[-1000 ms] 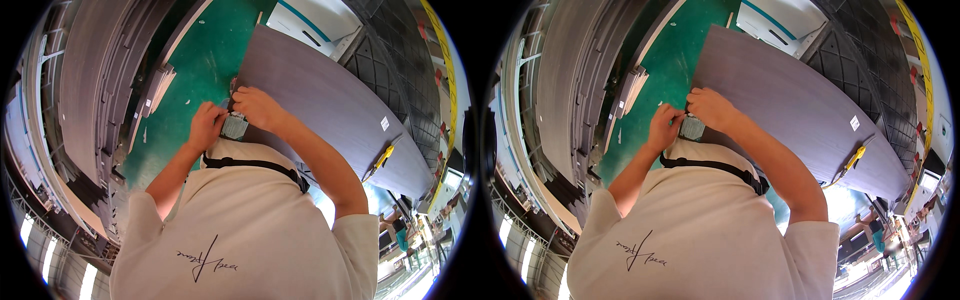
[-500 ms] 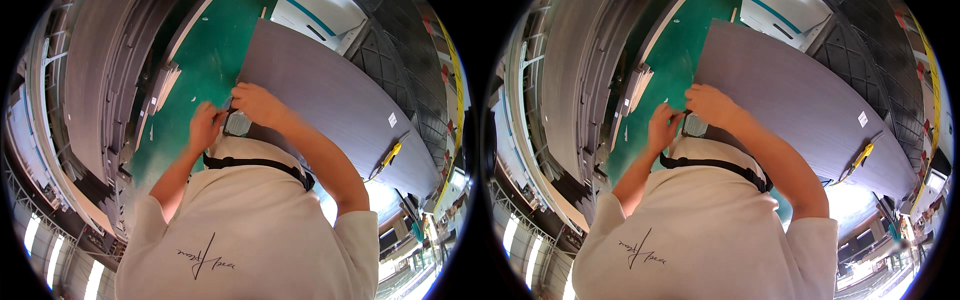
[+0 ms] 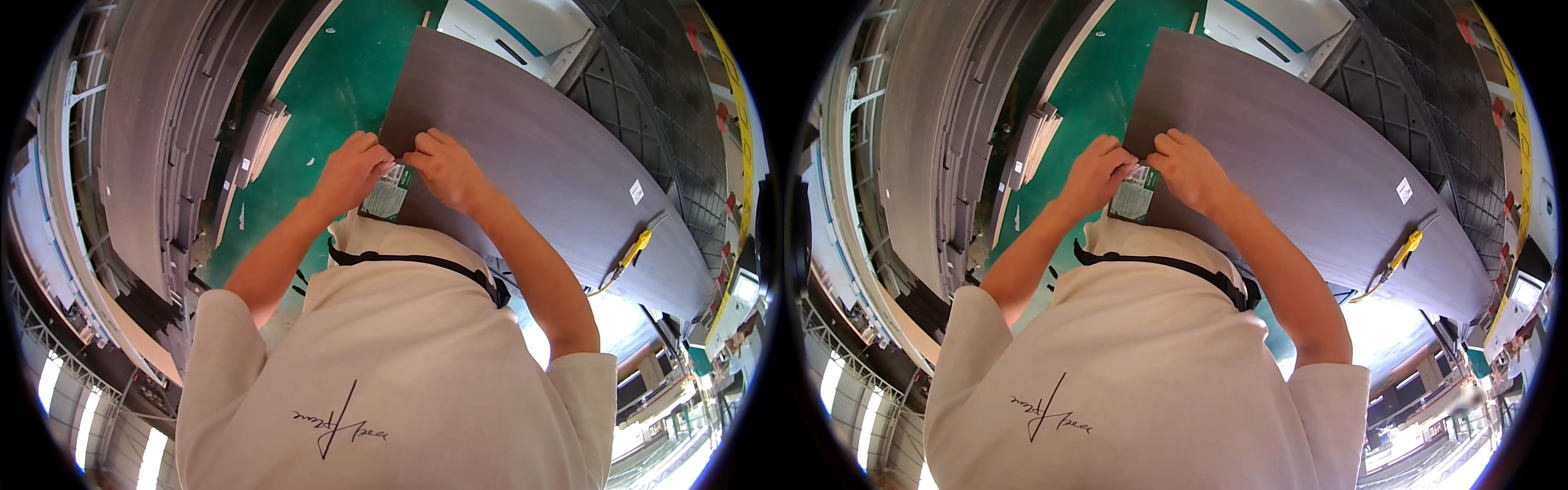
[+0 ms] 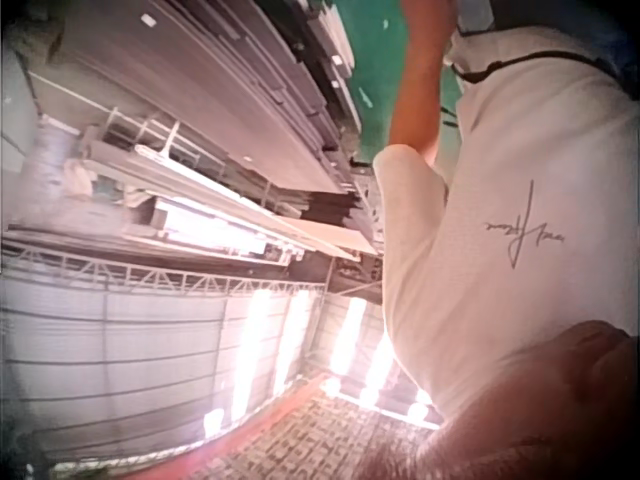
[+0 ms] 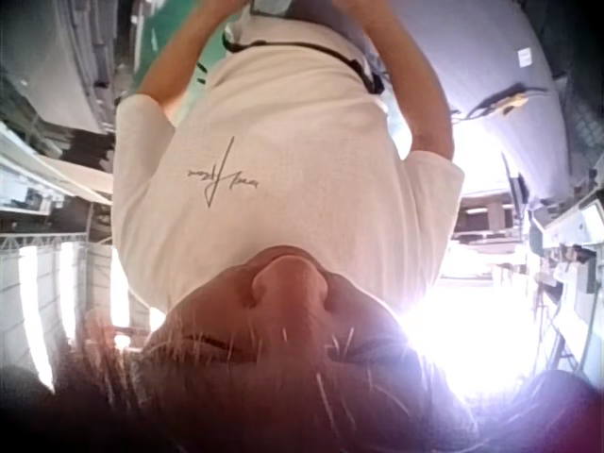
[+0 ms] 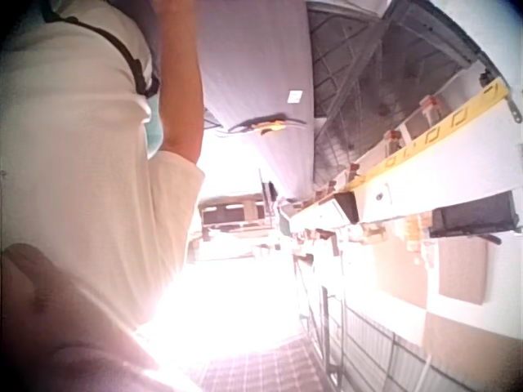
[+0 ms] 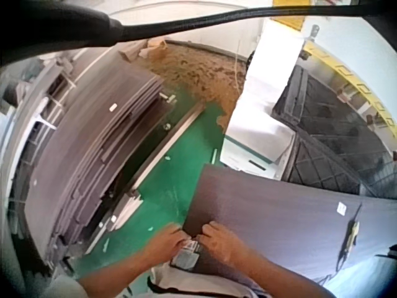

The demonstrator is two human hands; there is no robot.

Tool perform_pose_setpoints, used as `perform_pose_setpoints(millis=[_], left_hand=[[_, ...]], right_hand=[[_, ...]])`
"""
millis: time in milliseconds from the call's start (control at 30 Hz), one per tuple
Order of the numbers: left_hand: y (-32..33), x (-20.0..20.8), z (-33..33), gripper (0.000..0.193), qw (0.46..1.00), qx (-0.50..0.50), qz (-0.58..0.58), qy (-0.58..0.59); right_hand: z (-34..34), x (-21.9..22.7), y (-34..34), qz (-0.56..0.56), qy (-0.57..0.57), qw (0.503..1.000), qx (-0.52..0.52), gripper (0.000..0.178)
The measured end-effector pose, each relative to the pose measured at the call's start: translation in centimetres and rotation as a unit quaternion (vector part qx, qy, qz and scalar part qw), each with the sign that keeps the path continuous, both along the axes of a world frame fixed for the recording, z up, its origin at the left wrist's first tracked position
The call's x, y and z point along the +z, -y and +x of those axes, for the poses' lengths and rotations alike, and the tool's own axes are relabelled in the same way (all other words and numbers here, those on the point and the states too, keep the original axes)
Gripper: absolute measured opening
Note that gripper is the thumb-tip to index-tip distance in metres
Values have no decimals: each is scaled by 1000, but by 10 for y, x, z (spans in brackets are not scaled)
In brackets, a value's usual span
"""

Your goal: The person moves a long wood panel to a workbench, cleans its edges using a handheld scraper and an air blower, and applies circular stickers to one end.

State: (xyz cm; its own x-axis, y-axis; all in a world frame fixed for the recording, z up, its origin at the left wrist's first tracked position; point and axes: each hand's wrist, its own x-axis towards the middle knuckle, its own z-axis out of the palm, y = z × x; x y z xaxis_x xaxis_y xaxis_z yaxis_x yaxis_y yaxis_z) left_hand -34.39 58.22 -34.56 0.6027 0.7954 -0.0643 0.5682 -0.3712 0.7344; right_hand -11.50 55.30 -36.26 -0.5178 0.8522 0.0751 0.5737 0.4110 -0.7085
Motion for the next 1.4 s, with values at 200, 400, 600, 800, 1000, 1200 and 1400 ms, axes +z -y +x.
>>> perform_pose_setpoints(millis=[200,400,600,800,1000,1200,1400], left_hand=[[13,-5,-15,9,1000,21,20,-4],[29,1,-21,10,997,77,3,5],[46,-1,-28,10,992,123,3,-4],[61,-3,-31,9,987,158,7,4],[80,4,-35,8,980,196,1,-17],[88,2,-38,9,976,218,-2,-18],[40,2,-29,7,992,127,20,-15]], right_hand=[[-10,4,-6,-16,12,999,43,11],[-21,2,-11,-26,32,995,93,8],[-31,14,-23,-20,79,983,167,7],[-41,4,-21,4,71,982,177,10],[-56,-1,-19,20,52,980,189,8],[-64,1,-16,13,47,982,185,6],[-30,1,-20,-21,15,996,87,9]])
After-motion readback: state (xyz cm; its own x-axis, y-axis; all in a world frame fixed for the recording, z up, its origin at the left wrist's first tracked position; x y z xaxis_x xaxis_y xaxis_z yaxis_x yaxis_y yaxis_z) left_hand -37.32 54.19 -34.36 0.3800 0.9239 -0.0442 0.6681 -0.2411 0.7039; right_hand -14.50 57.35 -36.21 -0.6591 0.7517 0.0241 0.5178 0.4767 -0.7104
